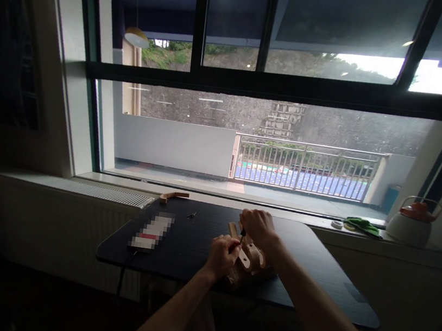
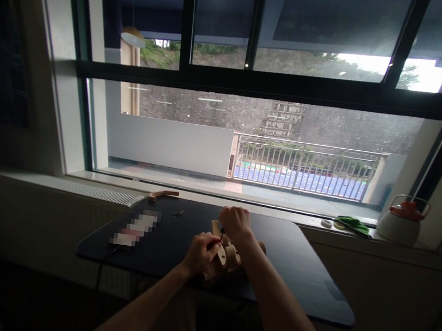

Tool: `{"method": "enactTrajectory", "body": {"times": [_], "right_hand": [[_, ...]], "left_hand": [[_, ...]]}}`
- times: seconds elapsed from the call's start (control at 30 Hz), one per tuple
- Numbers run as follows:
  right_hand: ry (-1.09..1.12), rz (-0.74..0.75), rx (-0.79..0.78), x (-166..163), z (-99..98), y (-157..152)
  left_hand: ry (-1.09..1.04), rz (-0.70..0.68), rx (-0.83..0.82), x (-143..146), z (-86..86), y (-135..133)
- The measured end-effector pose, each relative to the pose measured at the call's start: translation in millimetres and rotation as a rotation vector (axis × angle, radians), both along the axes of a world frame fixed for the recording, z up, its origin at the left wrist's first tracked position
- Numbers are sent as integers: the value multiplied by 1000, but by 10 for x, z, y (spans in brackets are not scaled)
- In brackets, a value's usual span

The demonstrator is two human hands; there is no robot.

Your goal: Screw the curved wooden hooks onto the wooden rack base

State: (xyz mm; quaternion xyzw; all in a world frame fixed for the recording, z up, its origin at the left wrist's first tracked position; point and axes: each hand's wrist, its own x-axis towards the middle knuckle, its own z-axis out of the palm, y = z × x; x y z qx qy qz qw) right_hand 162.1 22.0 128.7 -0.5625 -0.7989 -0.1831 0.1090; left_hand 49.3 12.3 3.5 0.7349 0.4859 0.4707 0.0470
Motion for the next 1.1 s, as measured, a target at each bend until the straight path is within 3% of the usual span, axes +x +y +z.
{"method": "enactTrajectory", "body": {"times": [0.2, 0.4, 0.63, 0.87, 1.1], "right_hand": [[-9, -3, -19, 29, 102, -28], [-4, 261, -43, 157, 89, -34], [67, 167, -52, 86, -44, 58], [97, 47, -73, 33, 15, 31], [45, 239, -138, 96, 108, -58]], "left_hand": [[-13, -10, -4, -9, -3, 14], [3, -11, 5, -13, -2, 20], [22, 2, 8, -13, 20, -3], [6, 0, 5, 0, -15, 24], [31, -4, 16, -10, -28, 59]]}}
